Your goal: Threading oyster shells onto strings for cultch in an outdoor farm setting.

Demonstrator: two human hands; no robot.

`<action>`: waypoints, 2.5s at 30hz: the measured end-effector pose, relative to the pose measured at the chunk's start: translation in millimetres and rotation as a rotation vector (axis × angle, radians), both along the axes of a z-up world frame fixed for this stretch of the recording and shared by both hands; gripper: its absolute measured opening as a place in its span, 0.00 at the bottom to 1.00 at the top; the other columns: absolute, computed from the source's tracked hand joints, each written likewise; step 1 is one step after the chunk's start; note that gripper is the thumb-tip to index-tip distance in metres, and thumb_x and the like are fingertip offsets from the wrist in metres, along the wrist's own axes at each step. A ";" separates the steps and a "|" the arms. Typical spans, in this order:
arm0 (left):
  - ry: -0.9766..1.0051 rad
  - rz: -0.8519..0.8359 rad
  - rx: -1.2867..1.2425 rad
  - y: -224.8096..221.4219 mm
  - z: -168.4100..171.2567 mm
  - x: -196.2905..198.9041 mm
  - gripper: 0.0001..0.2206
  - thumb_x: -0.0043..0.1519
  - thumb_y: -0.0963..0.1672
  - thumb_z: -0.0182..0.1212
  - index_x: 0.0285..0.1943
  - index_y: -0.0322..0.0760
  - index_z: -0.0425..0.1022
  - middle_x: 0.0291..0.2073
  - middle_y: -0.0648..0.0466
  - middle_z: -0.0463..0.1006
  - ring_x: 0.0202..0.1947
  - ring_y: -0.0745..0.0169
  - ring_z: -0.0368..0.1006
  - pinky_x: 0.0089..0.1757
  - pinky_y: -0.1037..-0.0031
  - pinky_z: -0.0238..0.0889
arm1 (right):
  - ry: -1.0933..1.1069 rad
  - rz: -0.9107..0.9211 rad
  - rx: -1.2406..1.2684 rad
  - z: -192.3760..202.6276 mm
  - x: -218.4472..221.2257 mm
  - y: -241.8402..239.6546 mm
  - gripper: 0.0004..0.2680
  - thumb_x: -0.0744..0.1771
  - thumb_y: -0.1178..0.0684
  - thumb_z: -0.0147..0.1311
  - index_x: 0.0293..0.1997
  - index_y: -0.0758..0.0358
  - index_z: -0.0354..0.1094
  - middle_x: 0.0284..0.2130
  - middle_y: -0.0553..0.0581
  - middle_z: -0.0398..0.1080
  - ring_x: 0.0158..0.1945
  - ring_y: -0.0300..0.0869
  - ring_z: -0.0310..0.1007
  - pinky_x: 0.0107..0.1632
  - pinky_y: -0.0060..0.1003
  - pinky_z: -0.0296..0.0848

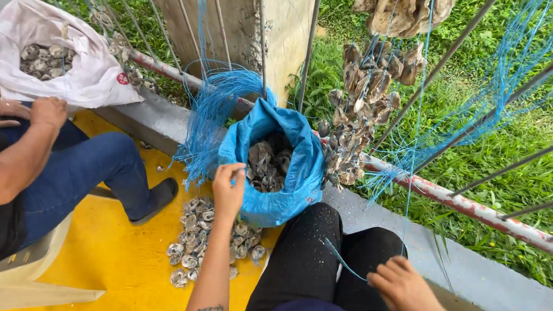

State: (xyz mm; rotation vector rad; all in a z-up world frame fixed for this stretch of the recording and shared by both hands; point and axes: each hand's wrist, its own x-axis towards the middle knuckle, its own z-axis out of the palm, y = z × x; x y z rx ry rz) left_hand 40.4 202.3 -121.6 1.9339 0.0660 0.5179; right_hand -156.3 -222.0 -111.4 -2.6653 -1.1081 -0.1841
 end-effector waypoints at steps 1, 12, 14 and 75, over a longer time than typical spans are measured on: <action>0.005 -0.002 -0.003 -3.8 2.8 7.2 0.06 0.62 0.41 0.62 0.47 0.37 0.81 0.42 0.49 0.78 0.41 0.52 0.77 0.44 0.66 0.71 | 0.005 -0.002 -0.003 -13.4 -7.2 0.4 0.11 0.58 0.54 0.62 0.41 0.57 0.70 0.31 0.55 0.67 0.42 0.51 0.69 0.54 0.49 0.64; 0.263 -0.583 0.898 -58.9 -100.3 111.5 0.12 0.51 0.37 0.62 0.45 0.33 0.81 0.49 0.42 0.78 0.52 0.39 0.74 0.52 0.58 0.67 | 0.042 -0.329 0.339 -66.5 -39.7 37.5 0.06 0.61 0.56 0.61 0.38 0.57 0.75 0.23 0.49 0.70 0.35 0.39 0.76 0.60 0.47 0.65; 0.383 -0.599 1.040 -68.1 -114.1 124.6 0.12 0.55 0.41 0.61 0.47 0.34 0.81 0.51 0.43 0.78 0.54 0.41 0.74 0.53 0.56 0.64 | 0.037 -0.361 0.359 -69.7 -37.7 38.4 0.05 0.60 0.56 0.61 0.36 0.58 0.75 0.23 0.49 0.70 0.34 0.39 0.76 0.60 0.47 0.66; 0.509 -0.103 0.683 -91.9 -162.2 247.7 0.34 0.59 0.54 0.61 0.72 0.39 0.59 0.66 0.39 0.64 0.65 0.39 0.60 0.61 0.42 0.48 | 0.162 -0.773 0.898 -170.2 -2.6 6.9 0.04 0.62 0.61 0.59 0.34 0.59 0.77 0.19 0.49 0.74 0.28 0.35 0.76 0.38 0.30 0.77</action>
